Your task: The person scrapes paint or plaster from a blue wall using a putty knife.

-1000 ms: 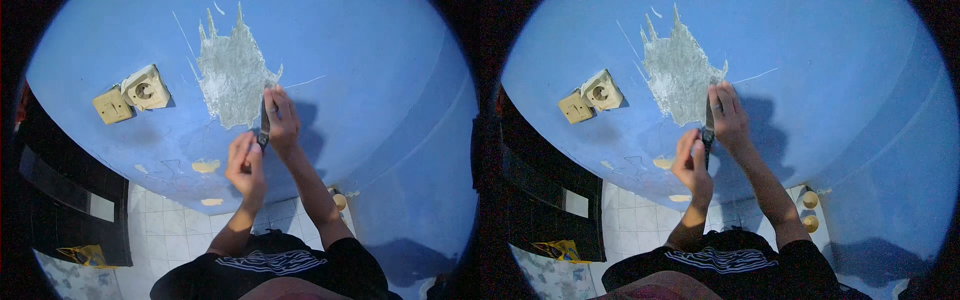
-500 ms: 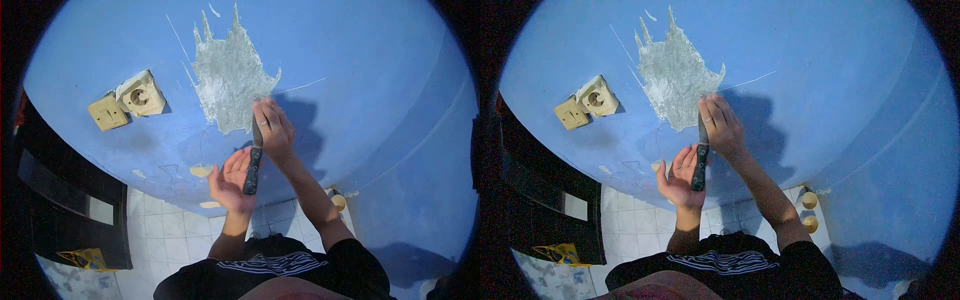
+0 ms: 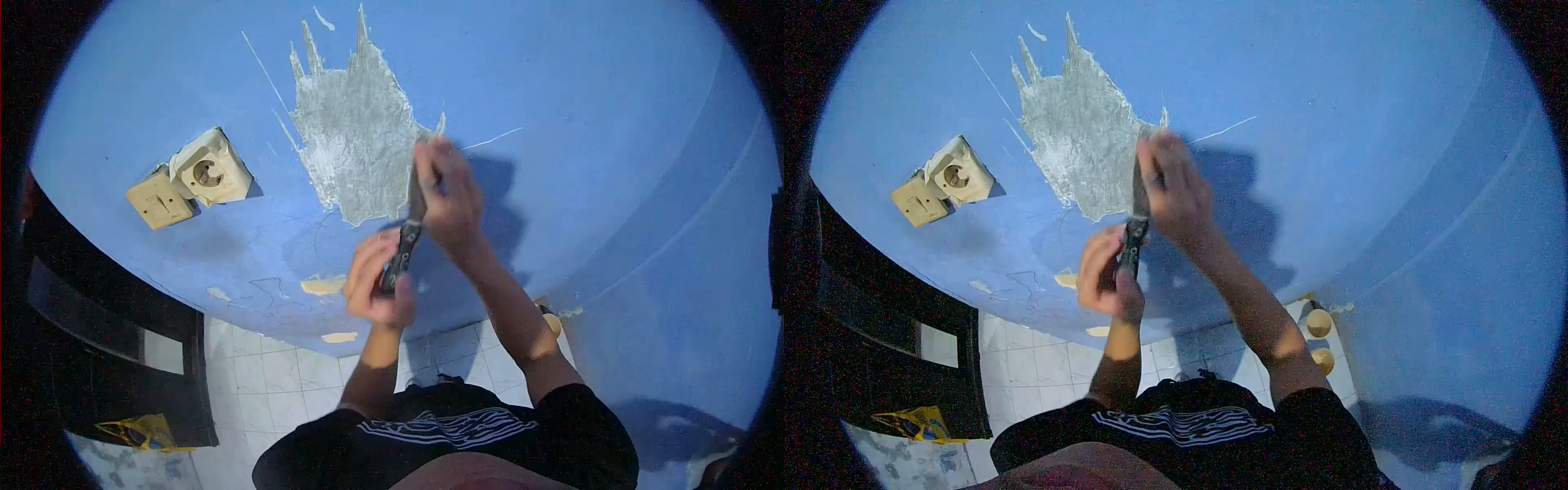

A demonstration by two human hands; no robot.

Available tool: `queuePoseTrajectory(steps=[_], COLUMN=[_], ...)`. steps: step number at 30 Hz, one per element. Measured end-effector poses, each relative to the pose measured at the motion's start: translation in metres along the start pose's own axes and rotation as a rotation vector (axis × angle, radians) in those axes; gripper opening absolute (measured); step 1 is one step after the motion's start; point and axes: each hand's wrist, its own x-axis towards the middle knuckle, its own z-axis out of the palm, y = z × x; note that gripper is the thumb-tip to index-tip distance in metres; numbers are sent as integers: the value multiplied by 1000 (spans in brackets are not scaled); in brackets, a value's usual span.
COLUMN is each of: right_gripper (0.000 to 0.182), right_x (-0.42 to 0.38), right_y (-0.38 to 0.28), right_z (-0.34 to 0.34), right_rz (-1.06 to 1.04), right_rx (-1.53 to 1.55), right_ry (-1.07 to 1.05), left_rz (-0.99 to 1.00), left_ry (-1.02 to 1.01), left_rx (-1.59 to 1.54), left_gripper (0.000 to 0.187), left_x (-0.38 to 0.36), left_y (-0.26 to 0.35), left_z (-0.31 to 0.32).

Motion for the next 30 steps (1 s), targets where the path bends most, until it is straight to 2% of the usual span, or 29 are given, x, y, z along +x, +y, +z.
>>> queuePoseTrajectory(steps=[3,5,6,7,9,10,11,13,17,19,20,24,25,26,29,30], right_gripper=[40,41,42,43,44,46,46,46,42,41,41,44,44,44,45,44], right_x=[-3,-6,-5,-5,-6,-5,-5,-4,4,-1,-6,-19,-20,-14,21,33], right_y=[7,1,-9,-16,-21,-21,-22,-19,-1,2,-1,-9,-9,-7,11,17], right_z=[3,-3,-8,-12,-14,-13,-13,-15,-17,-11,-10,6,9,4,-10,-12], right_rz=[6,-30,21,75,79,81,80,20,8,-59,-59,-36,-47,-42,14,30], right_rx=[12,-37,-91,-147,-159,-169,-170,-182,-96,-182,-181,-125,-121,-121,-192,-213], right_ry=[22,-12,-86,-159,-177,-191,-188,-178,-60,-47,-49,30,71,65,11,54], left_rz=[30,84,-9,-13,-83,-85,-82,-82,-218,-284,-309,-264,-214,-169,-80,-82], left_ry=[2,-61,25,26,84,125,125,169,204,81,100,146,116,84,56,57], left_rx=[-61,97,21,19,10,-15,-17,-50,-45,111,70,46,159,273,219,226], left_gripper=[26,24,20,20,26,20,20,7,5,4,5,3,3,5,6,6], left_x=[0,-1,-3,-5,-7,-6,-7,-7,-5,-14,-17,-19,-13,-6,34,37], left_y=[2,22,28,27,18,16,14,14,15,8,12,16,16,18,16,15], left_z=[6,8,7,6,0,1,1,6,24,20,18,5,6,8,35,35])
